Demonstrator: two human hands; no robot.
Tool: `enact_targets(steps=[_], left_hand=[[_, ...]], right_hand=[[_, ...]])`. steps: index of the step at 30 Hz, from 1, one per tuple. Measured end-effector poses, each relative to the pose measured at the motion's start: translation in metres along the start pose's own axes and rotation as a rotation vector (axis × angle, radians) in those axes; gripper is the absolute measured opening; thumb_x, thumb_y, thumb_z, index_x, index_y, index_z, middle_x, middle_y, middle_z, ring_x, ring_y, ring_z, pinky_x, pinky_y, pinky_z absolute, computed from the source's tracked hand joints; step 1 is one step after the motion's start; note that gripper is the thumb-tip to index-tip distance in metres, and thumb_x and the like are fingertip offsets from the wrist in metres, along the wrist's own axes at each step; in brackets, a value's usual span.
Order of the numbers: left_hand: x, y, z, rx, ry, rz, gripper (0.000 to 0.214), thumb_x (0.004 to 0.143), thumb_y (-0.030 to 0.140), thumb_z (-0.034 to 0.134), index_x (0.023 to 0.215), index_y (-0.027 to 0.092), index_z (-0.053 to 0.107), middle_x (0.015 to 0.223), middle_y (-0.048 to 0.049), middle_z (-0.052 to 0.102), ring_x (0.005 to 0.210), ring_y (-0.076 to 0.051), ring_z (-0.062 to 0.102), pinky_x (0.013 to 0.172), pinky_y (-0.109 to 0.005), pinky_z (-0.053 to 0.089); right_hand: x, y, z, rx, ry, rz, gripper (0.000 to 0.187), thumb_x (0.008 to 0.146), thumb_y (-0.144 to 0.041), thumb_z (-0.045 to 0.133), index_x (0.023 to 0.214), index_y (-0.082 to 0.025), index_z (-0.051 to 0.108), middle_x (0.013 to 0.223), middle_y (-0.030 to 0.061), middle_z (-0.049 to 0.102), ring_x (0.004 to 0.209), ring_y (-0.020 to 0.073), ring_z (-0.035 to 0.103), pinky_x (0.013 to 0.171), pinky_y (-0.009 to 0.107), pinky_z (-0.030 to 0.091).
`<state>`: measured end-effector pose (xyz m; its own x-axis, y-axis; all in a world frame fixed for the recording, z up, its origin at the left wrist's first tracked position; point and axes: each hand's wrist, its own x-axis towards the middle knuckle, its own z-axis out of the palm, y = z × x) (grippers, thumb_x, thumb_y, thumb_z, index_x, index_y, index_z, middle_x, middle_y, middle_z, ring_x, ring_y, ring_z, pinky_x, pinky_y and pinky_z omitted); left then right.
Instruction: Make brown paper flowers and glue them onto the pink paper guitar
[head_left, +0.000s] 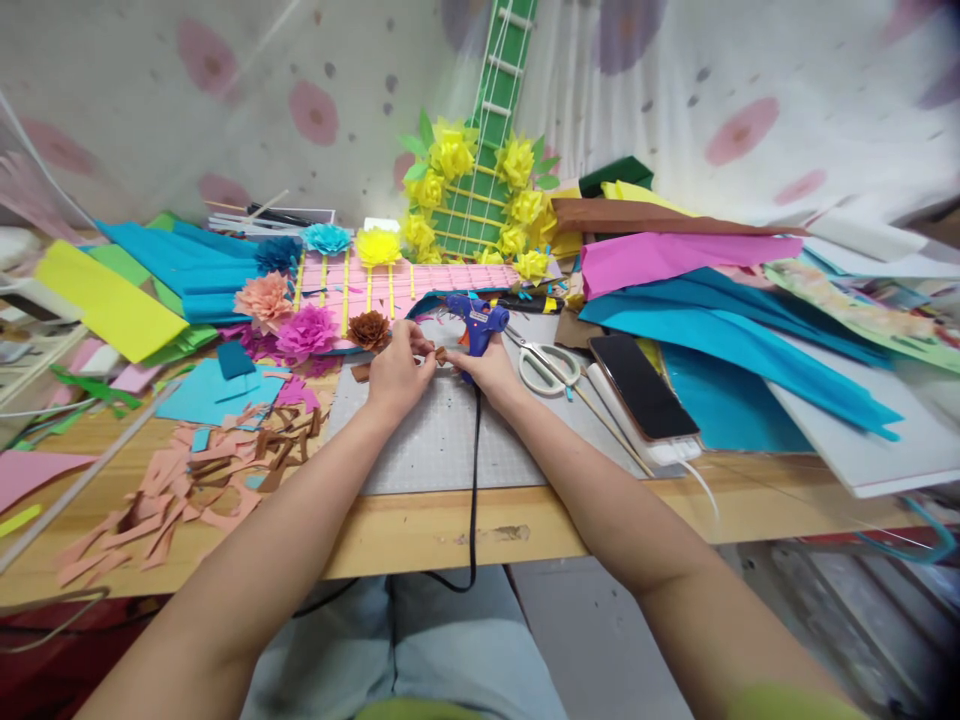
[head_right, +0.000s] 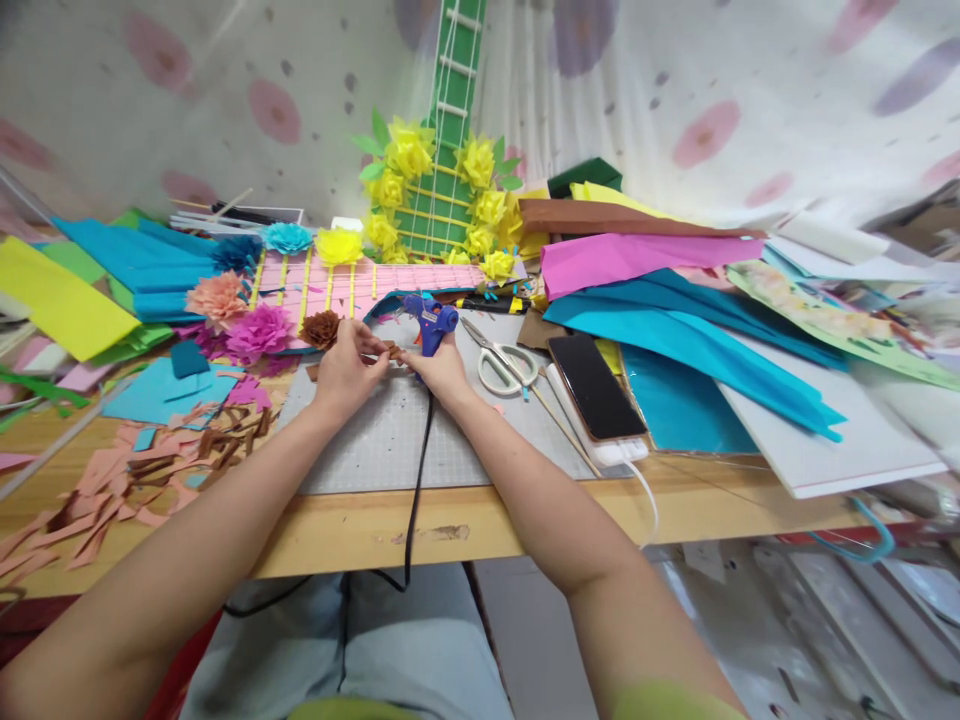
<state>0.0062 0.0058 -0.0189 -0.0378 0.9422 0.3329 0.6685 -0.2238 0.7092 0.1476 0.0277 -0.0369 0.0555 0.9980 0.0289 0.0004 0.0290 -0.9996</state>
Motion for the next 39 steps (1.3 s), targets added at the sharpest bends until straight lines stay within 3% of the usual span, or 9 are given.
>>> enact_targets(steps=[9, 13, 19, 26, 33, 39], left_hand=[[0.000, -0.001, -0.001, 0.031, -0.007, 0.031, 0.027, 0.075, 0.018, 0.059, 0.091, 0.023, 0.039, 0.086, -0.0009, 0.069, 0.078, -0.017, 0.067, 0.069, -0.028, 0.047], [-0.001, 0.003, -0.003, 0.037, -0.020, 0.032, 0.027, 0.074, 0.019, 0.060, 0.089, 0.023, 0.038, 0.085, -0.0010, 0.069, 0.077, -0.018, 0.067, 0.071, -0.029, 0.047], [0.002, -0.004, -0.001, -0.219, 0.016, -0.026, 0.031, 0.070, 0.016, 0.061, 0.086, 0.023, 0.035, 0.078, 0.0028, 0.064, 0.070, -0.013, 0.065, 0.070, -0.026, 0.048], [0.007, -0.013, 0.003, -0.522, 0.103, -0.182, 0.035, 0.063, 0.012, 0.061, 0.081, 0.023, 0.033, 0.066, 0.0079, 0.054, 0.066, -0.010, 0.062, 0.066, -0.023, 0.050], [0.006, -0.016, 0.004, -0.562, 0.080, -0.259, 0.038, 0.060, 0.012, 0.060, 0.083, 0.023, 0.032, 0.068, 0.0081, 0.055, 0.058, -0.008, 0.059, 0.055, -0.020, 0.050], [0.005, -0.020, 0.002, -0.531, 0.083, -0.262, 0.039, 0.061, 0.017, 0.064, 0.084, 0.023, 0.033, 0.073, 0.0064, 0.058, 0.057, -0.008, 0.060, 0.051, -0.018, 0.048]], right_hand=[[-0.006, -0.009, 0.001, 0.067, -0.049, 0.038, 0.058, 0.054, -0.032, 0.074, 0.099, -0.023, 0.040, 0.079, -0.0052, 0.057, 0.063, 0.0115, 0.059, 0.056, 0.026, 0.051], [-0.005, -0.007, 0.001, 0.001, -0.027, 0.041, 0.056, 0.051, -0.030, 0.075, 0.095, -0.023, 0.041, 0.071, -0.0078, 0.053, 0.056, 0.0097, 0.053, 0.056, 0.026, 0.050], [0.002, 0.003, -0.004, -0.129, 0.008, 0.005, 0.055, 0.054, -0.027, 0.073, 0.101, -0.022, 0.045, 0.076, -0.0046, 0.057, 0.070, 0.0155, 0.059, 0.069, 0.033, 0.052], [0.004, -0.004, -0.010, -0.357, 0.059, -0.108, 0.044, 0.059, -0.026, 0.068, 0.098, -0.020, 0.050, 0.093, 0.0035, 0.060, 0.090, 0.0215, 0.059, 0.088, 0.042, 0.048], [0.006, -0.004, -0.019, -0.467, 0.086, -0.164, 0.036, 0.067, -0.024, 0.061, 0.101, -0.022, 0.051, 0.093, 0.0047, 0.064, 0.093, 0.0253, 0.060, 0.095, 0.049, 0.042], [0.009, -0.003, -0.025, -0.468, 0.157, -0.130, 0.033, 0.071, -0.026, 0.058, 0.102, -0.021, 0.050, 0.095, 0.0054, 0.068, 0.093, 0.0236, 0.061, 0.096, 0.047, 0.042]])
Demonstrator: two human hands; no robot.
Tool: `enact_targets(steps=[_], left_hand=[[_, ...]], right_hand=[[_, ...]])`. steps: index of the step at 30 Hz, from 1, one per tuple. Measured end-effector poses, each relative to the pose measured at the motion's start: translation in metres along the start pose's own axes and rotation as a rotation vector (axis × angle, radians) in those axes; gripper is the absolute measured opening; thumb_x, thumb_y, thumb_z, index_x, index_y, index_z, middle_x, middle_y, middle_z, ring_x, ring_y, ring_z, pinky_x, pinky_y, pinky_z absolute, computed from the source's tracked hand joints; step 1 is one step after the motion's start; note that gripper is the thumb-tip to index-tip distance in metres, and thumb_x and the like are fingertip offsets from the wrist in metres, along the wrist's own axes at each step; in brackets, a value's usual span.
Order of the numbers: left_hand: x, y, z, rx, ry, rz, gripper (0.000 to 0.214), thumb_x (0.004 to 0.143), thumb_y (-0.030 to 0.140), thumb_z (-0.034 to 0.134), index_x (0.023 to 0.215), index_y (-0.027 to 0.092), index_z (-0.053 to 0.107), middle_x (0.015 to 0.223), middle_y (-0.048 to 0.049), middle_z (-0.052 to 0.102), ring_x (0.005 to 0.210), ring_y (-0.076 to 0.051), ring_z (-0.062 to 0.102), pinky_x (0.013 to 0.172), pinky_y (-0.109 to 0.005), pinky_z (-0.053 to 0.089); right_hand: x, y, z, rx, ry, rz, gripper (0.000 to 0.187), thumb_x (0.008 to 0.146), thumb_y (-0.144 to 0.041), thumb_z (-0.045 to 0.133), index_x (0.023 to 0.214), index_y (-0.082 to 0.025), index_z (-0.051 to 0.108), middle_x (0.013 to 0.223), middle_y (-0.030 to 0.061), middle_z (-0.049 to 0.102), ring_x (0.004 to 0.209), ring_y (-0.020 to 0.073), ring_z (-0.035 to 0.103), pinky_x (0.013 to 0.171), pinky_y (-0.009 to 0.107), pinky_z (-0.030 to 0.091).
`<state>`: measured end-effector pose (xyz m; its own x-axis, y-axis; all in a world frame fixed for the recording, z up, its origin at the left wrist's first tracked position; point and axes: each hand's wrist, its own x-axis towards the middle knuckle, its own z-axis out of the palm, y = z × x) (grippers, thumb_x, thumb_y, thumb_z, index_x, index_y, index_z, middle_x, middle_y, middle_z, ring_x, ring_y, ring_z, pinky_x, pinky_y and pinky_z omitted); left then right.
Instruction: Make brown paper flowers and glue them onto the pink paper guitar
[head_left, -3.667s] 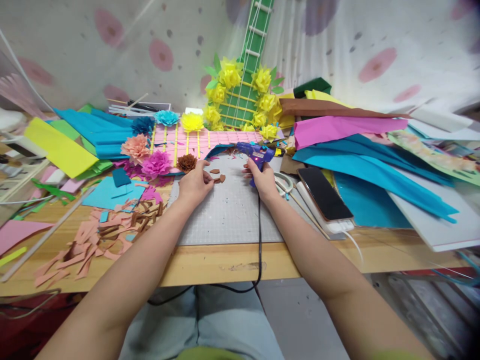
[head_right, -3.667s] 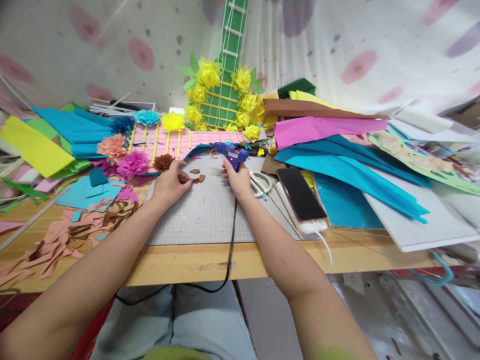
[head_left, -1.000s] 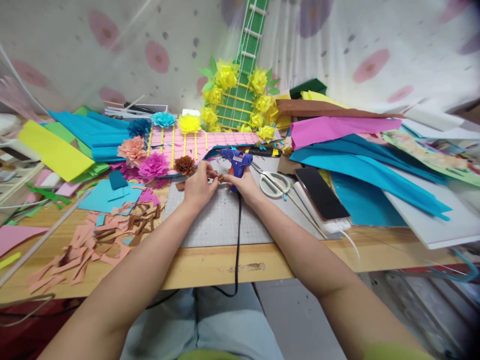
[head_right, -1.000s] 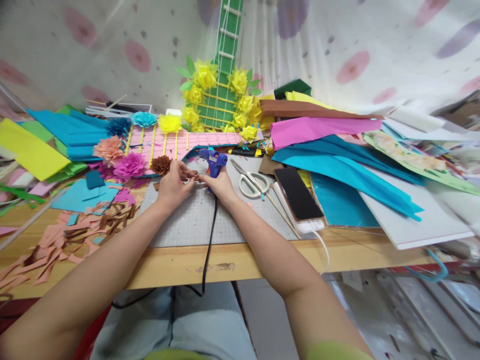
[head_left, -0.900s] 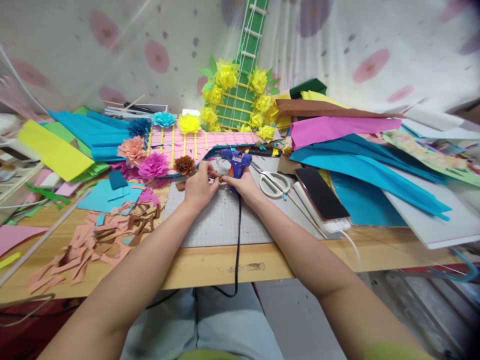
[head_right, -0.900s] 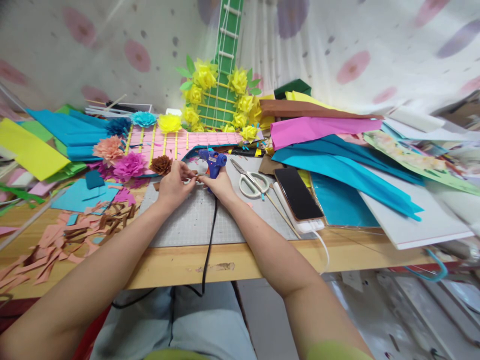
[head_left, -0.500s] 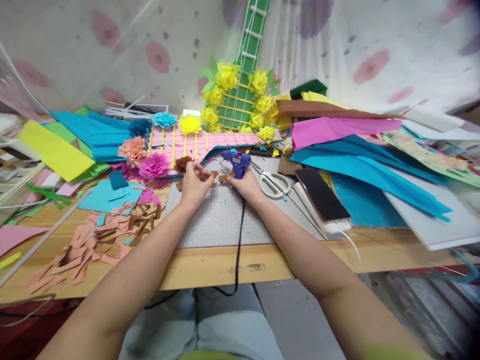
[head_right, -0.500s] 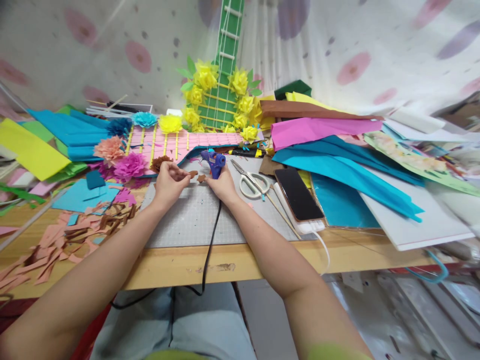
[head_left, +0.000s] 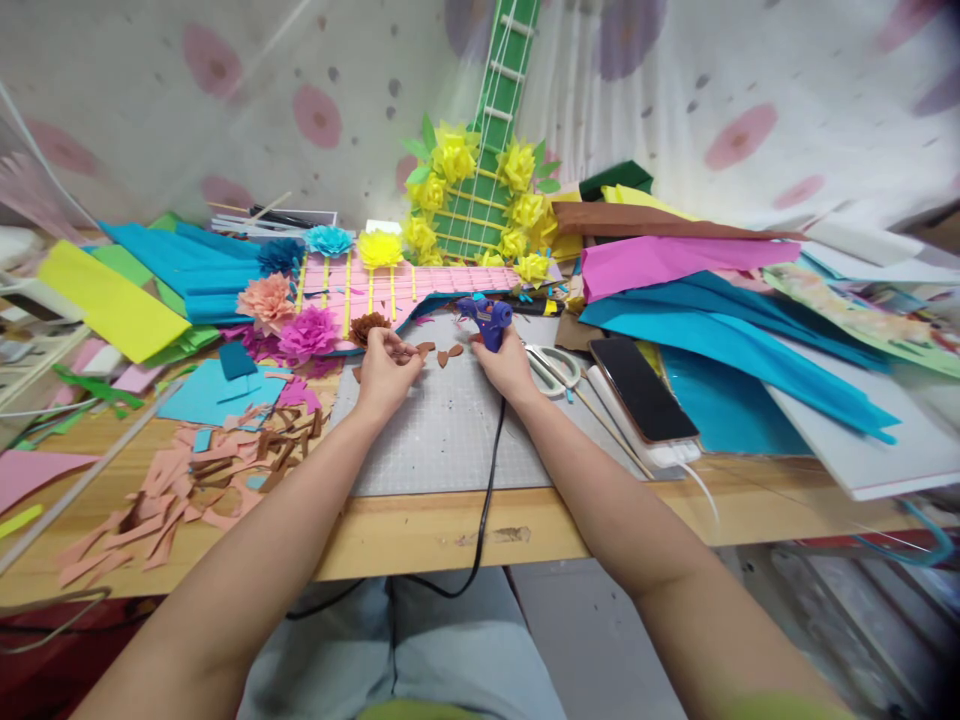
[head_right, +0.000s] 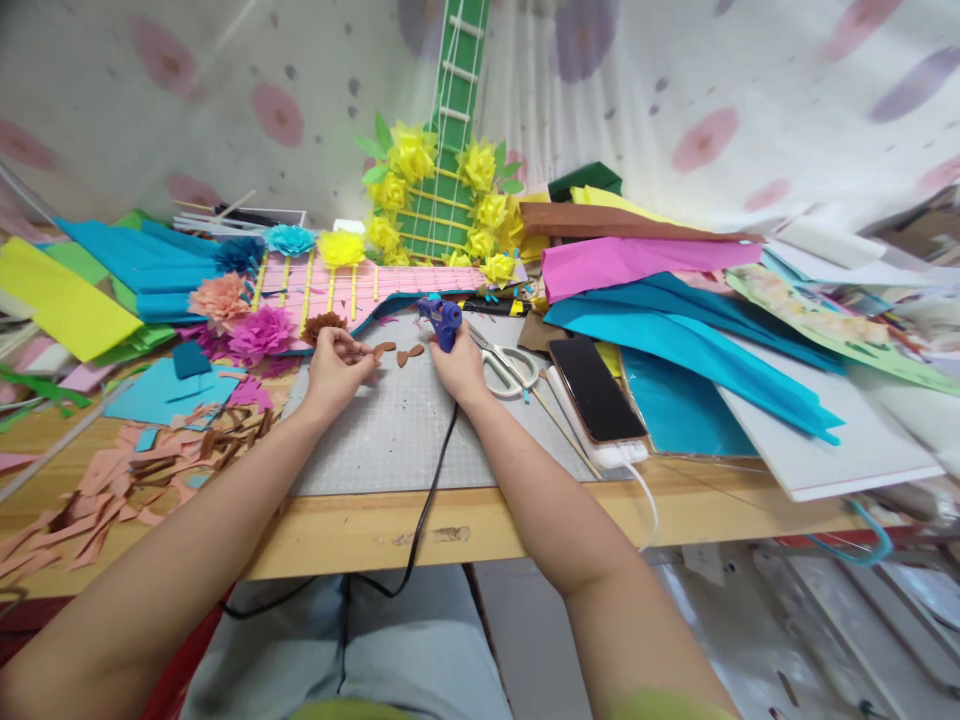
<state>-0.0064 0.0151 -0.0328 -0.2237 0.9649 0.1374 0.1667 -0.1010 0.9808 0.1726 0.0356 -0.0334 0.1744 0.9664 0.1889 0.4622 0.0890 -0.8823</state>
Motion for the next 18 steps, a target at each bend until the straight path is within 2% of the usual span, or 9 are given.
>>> enact_targets(steps=[2, 4, 7, 9, 11, 13, 18], left_hand=[[-0.001, 0.001, -0.001, -0.012, -0.017, 0.001, 0.039, 0.062, 0.018, 0.064, 0.085, 0.023, 0.033, 0.073, 0.0061, 0.059, 0.056, -0.007, 0.060, 0.051, -0.018, 0.047], [-0.002, 0.002, -0.002, -0.020, -0.033, 0.003, 0.040, 0.062, 0.018, 0.065, 0.086, 0.023, 0.033, 0.074, 0.0055, 0.060, 0.056, -0.007, 0.060, 0.051, -0.018, 0.047], [-0.003, 0.002, -0.003, 0.001, -0.031, 0.004, 0.041, 0.062, 0.018, 0.066, 0.086, 0.023, 0.034, 0.073, 0.0053, 0.061, 0.058, -0.009, 0.062, 0.055, -0.019, 0.048], [-0.003, 0.002, -0.004, 0.030, -0.022, -0.009, 0.042, 0.061, 0.018, 0.067, 0.087, 0.023, 0.034, 0.071, 0.0057, 0.061, 0.059, -0.009, 0.063, 0.057, -0.020, 0.049], [-0.003, 0.003, -0.005, 0.052, -0.022, -0.028, 0.042, 0.061, 0.018, 0.067, 0.087, 0.023, 0.034, 0.070, 0.0061, 0.062, 0.057, -0.010, 0.062, 0.057, -0.021, 0.048], [-0.004, 0.004, -0.005, 0.061, -0.027, -0.048, 0.041, 0.062, 0.019, 0.067, 0.086, 0.023, 0.033, 0.067, 0.0064, 0.062, 0.054, -0.010, 0.061, 0.054, -0.021, 0.048], [-0.007, 0.012, -0.006, 0.056, -0.028, -0.093, 0.041, 0.062, 0.021, 0.067, 0.086, 0.023, 0.033, 0.064, 0.0073, 0.061, 0.051, -0.011, 0.060, 0.050, -0.022, 0.047]], right_hand=[[0.000, -0.003, -0.003, 0.094, 0.029, -0.012, 0.031, 0.071, -0.030, 0.060, 0.099, -0.021, 0.050, 0.097, 0.0044, 0.068, 0.092, 0.0207, 0.061, 0.093, 0.043, 0.044], [-0.002, -0.007, -0.009, 0.226, 0.011, -0.022, 0.032, 0.070, -0.037, 0.063, 0.095, -0.021, 0.051, 0.094, 0.0035, 0.067, 0.085, 0.0178, 0.061, 0.083, 0.037, 0.049], [-0.007, -0.014, -0.024, 0.355, -0.189, 0.020, 0.039, 0.066, -0.045, 0.069, 0.090, -0.020, 0.054, 0.084, 0.0031, 0.066, 0.065, 0.0131, 0.058, 0.058, 0.027, 0.048], [-0.010, -0.018, -0.036, 0.345, -0.367, 0.054, 0.039, 0.065, -0.048, 0.071, 0.085, -0.018, 0.056, 0.075, 0.0028, 0.065, 0.054, 0.0098, 0.053, 0.050, 0.024, 0.042], [-0.013, -0.021, -0.046, 0.285, -0.485, 0.064, 0.038, 0.067, -0.051, 0.069, 0.078, -0.016, 0.058, 0.067, 0.0022, 0.063, 0.047, 0.0077, 0.048, 0.046, 0.023, 0.038], [-0.013, -0.021, -0.052, 0.215, -0.528, 0.052, 0.039, 0.070, -0.054, 0.067, 0.071, -0.016, 0.059, 0.061, 0.0017, 0.059, 0.045, 0.0071, 0.046, 0.044, 0.023, 0.036], [-0.010, -0.017, -0.054, 0.106, -0.533, -0.011, 0.042, 0.074, -0.057, 0.061, 0.061, -0.018, 0.055, 0.058, 0.0028, 0.057, 0.044, 0.0091, 0.045, 0.043, 0.026, 0.036]])
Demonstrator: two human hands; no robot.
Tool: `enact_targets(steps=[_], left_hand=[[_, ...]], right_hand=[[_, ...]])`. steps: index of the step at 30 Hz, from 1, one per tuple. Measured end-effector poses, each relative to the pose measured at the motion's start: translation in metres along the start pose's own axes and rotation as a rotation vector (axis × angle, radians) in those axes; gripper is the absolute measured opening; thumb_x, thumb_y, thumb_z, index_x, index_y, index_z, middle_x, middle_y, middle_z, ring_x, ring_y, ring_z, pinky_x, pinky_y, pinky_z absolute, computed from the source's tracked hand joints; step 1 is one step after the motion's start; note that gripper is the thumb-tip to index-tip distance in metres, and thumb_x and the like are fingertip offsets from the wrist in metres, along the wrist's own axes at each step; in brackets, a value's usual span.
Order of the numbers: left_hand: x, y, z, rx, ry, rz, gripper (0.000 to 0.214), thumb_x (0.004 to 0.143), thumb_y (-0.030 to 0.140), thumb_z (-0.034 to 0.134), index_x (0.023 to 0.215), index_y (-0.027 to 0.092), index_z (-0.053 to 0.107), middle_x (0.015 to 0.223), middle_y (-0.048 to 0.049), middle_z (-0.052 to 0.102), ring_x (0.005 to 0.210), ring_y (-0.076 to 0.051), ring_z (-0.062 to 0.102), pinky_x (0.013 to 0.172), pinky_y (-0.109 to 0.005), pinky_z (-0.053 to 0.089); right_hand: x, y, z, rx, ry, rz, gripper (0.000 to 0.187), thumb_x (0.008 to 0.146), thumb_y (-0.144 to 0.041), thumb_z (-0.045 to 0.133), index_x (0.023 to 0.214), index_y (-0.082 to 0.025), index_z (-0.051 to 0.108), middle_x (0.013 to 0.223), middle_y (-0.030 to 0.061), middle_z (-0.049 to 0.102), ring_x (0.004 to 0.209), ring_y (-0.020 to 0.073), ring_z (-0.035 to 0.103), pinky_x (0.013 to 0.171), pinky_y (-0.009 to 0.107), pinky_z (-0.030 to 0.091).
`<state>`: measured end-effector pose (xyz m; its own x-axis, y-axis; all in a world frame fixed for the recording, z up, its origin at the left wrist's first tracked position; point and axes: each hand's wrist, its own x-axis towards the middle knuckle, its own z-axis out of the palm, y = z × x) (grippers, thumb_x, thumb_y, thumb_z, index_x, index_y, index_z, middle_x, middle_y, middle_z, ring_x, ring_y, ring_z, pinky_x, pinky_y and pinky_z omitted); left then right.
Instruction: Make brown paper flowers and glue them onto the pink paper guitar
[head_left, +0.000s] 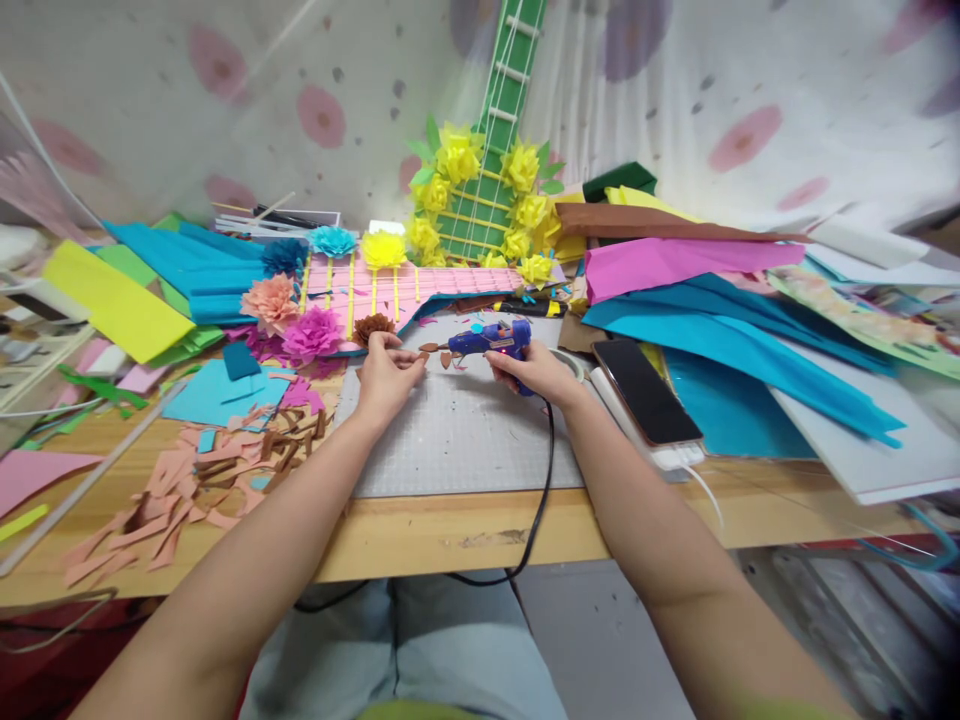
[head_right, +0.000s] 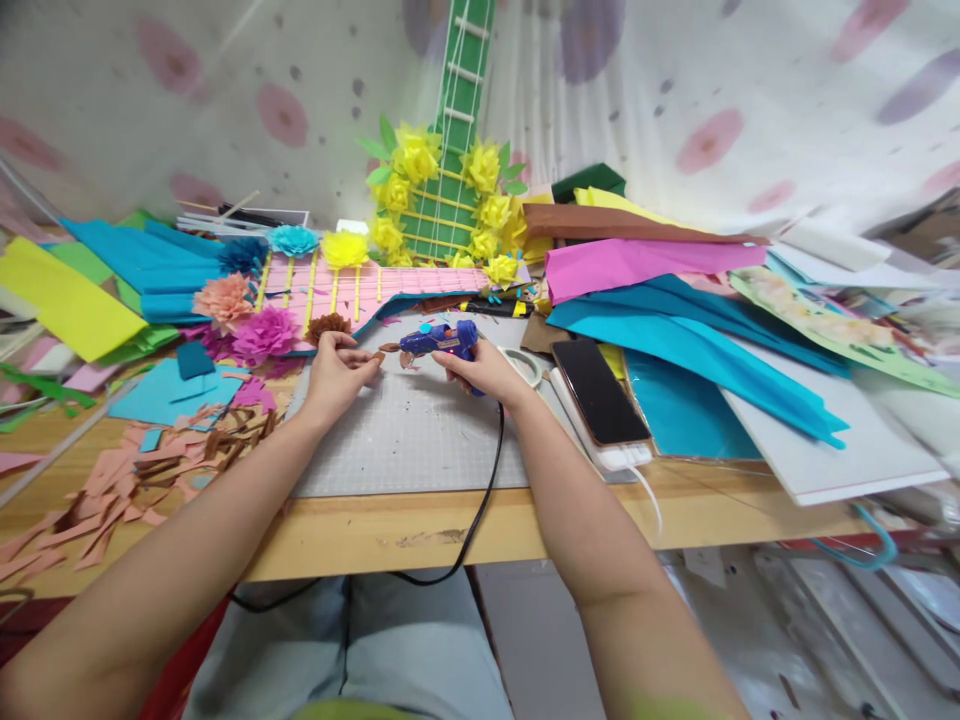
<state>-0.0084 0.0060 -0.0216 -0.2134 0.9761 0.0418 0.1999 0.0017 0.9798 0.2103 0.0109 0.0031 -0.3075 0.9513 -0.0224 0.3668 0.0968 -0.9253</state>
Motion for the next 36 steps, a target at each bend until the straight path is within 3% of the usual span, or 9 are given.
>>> enact_targets(steps=[5, 36], left_hand=[[-0.0011, 0.0002, -0.0004, -0.004, -0.003, 0.011, 0.042, 0.063, 0.024, 0.068, 0.086, 0.023, 0.033, 0.064, 0.0068, 0.061, 0.051, -0.012, 0.061, 0.048, -0.023, 0.048], [0.0013, -0.0066, 0.0012, 0.025, -0.010, 0.039, 0.043, 0.062, 0.024, 0.071, 0.085, 0.023, 0.035, 0.063, 0.0074, 0.062, 0.052, -0.011, 0.061, 0.051, -0.022, 0.047]], right_hand=[[0.0012, 0.0016, 0.0044, -0.038, 0.009, 0.022, 0.043, 0.072, -0.058, 0.064, 0.055, -0.020, 0.053, 0.049, 0.0011, 0.052, 0.041, 0.0102, 0.042, 0.043, 0.027, 0.036], [0.0023, 0.0005, 0.0066, -0.187, -0.010, 0.051, 0.043, 0.075, -0.058, 0.059, 0.058, -0.020, 0.049, 0.047, -0.0019, 0.049, 0.042, 0.0101, 0.045, 0.049, 0.026, 0.036]])
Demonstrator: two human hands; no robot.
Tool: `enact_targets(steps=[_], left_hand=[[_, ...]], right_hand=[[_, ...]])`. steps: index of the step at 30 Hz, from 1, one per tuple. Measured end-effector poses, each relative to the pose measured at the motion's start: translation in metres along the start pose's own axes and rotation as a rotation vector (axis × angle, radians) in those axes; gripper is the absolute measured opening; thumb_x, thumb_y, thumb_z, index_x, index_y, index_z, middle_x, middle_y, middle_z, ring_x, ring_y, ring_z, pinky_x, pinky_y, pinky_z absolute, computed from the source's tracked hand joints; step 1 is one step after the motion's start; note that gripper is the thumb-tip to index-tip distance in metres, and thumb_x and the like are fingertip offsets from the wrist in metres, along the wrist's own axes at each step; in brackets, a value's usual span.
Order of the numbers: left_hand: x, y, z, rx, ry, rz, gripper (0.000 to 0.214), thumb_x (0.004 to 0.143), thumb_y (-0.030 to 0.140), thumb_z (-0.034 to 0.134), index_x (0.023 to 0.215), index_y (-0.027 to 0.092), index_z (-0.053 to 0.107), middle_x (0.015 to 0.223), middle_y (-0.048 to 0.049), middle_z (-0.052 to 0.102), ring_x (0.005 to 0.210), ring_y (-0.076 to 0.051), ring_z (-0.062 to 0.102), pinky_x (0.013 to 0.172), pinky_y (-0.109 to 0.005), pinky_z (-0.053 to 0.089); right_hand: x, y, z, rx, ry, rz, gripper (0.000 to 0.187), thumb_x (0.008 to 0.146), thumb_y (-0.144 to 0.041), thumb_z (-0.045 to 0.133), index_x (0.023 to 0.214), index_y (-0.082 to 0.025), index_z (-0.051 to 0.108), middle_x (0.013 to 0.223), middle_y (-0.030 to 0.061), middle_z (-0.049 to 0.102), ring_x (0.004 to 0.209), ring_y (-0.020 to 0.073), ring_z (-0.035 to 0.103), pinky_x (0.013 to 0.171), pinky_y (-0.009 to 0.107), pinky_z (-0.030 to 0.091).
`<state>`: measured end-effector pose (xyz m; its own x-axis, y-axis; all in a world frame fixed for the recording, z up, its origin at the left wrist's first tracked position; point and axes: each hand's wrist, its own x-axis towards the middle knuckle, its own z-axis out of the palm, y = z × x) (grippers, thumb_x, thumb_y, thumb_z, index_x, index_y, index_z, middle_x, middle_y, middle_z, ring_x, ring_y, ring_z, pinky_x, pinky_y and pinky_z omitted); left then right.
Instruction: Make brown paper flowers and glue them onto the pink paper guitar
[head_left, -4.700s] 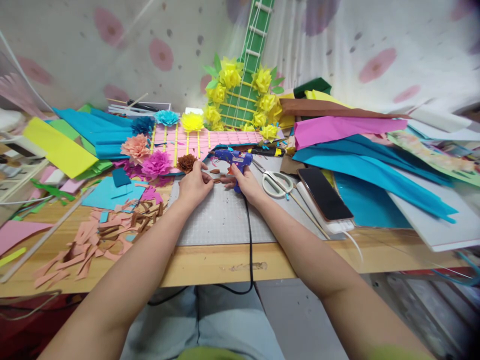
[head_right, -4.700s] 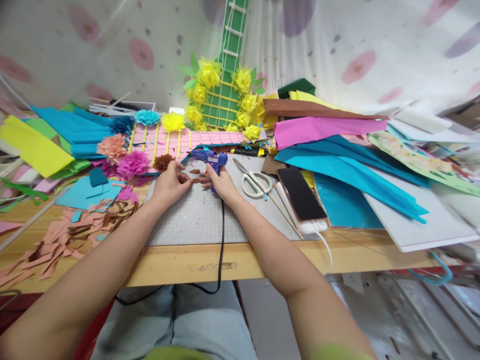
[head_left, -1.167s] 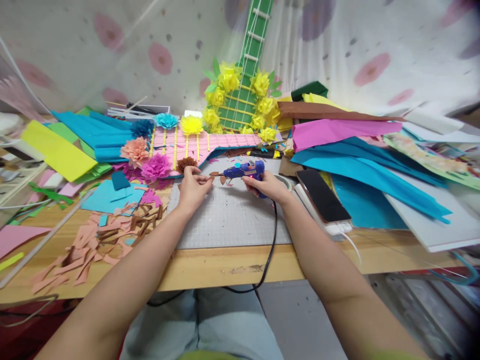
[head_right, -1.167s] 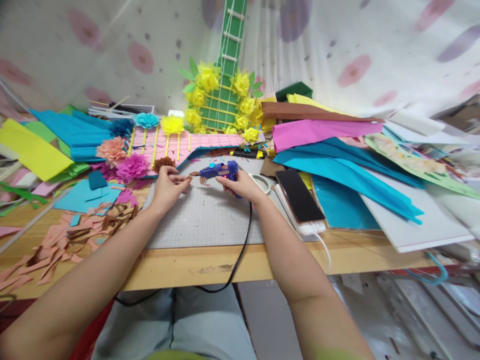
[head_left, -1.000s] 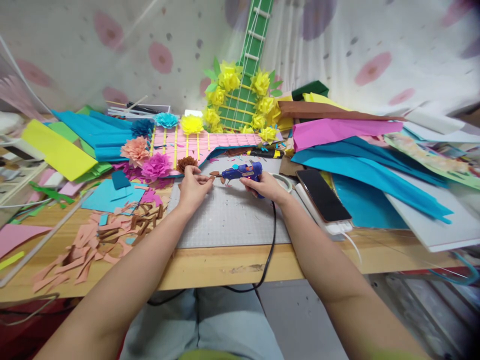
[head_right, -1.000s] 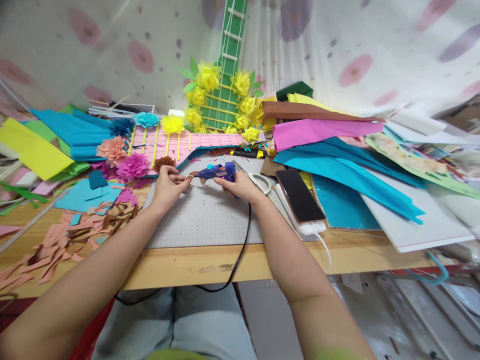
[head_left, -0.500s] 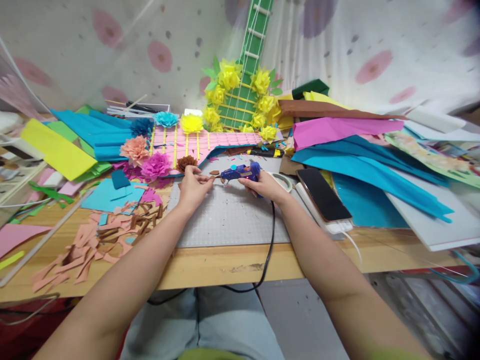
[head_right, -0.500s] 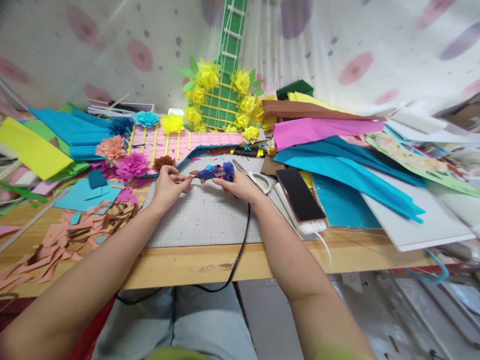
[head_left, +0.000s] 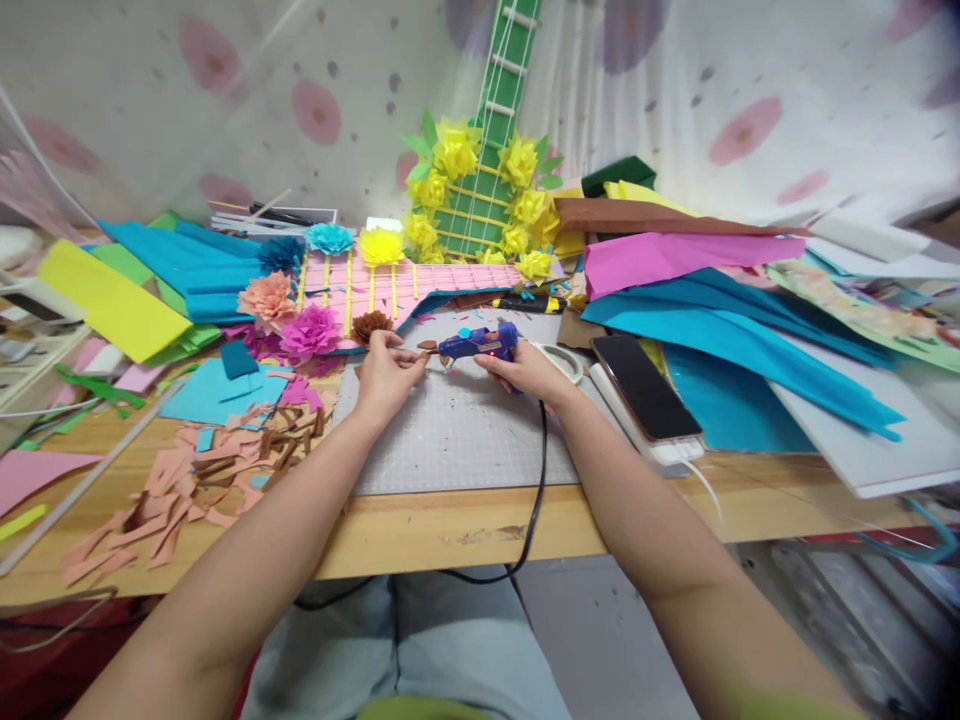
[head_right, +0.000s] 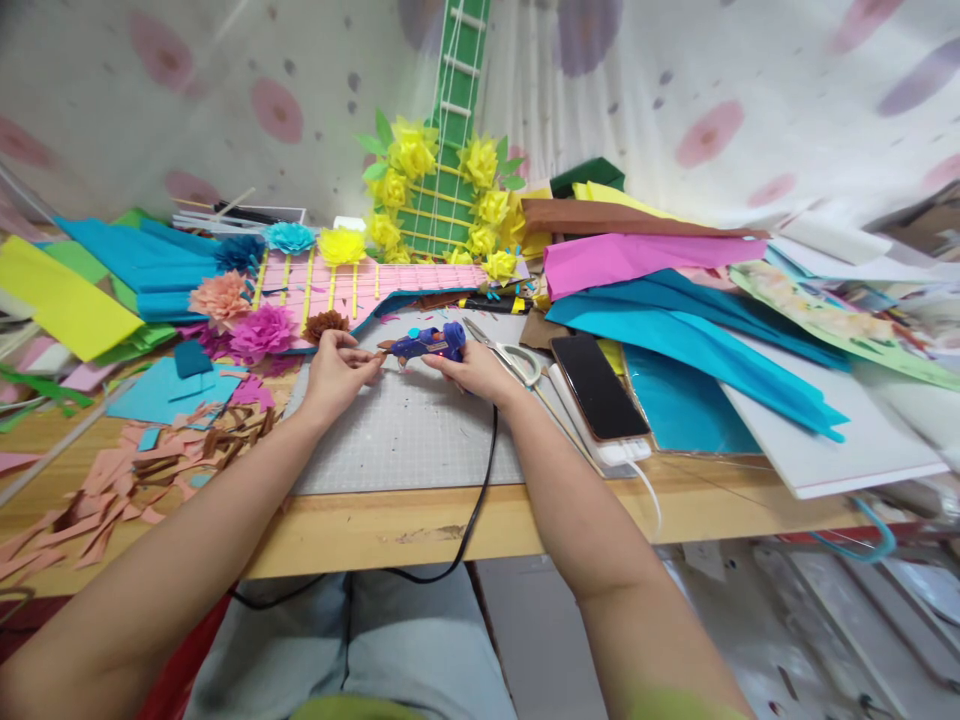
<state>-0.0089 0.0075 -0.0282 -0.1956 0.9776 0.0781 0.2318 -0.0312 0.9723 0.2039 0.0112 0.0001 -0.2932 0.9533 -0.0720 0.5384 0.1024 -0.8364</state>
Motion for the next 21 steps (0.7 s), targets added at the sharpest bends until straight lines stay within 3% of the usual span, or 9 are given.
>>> enact_targets(steps=[15, 18, 21], left_hand=[[0.002, -0.009, 0.000, 0.113, -0.043, 0.132, 0.040, 0.064, 0.024, 0.069, 0.088, 0.024, 0.037, 0.070, 0.0039, 0.065, 0.059, -0.013, 0.063, 0.056, -0.023, 0.047], [0.002, -0.009, -0.001, 0.090, -0.058, 0.143, 0.039, 0.064, 0.023, 0.068, 0.088, 0.023, 0.037, 0.073, 0.0033, 0.066, 0.058, -0.011, 0.062, 0.054, -0.021, 0.046], [0.000, -0.005, -0.002, 0.032, -0.059, 0.135, 0.038, 0.065, 0.023, 0.067, 0.088, 0.024, 0.036, 0.075, 0.0039, 0.065, 0.056, -0.010, 0.062, 0.050, -0.020, 0.045]], right_hand=[[0.003, 0.003, 0.004, 0.103, 0.051, -0.020, 0.042, 0.075, -0.056, 0.059, 0.056, -0.018, 0.052, 0.044, -0.0028, 0.048, 0.040, 0.0086, 0.044, 0.047, 0.024, 0.035], [0.008, 0.006, 0.009, 0.146, 0.132, 0.018, 0.040, 0.077, -0.055, 0.057, 0.062, -0.018, 0.058, 0.044, -0.0021, 0.050, 0.041, 0.0100, 0.045, 0.048, 0.025, 0.038], [0.014, 0.008, 0.013, 0.105, 0.294, 0.096, 0.040, 0.077, -0.055, 0.056, 0.067, -0.017, 0.064, 0.049, 0.0005, 0.056, 0.048, 0.0135, 0.053, 0.057, 0.028, 0.045]])
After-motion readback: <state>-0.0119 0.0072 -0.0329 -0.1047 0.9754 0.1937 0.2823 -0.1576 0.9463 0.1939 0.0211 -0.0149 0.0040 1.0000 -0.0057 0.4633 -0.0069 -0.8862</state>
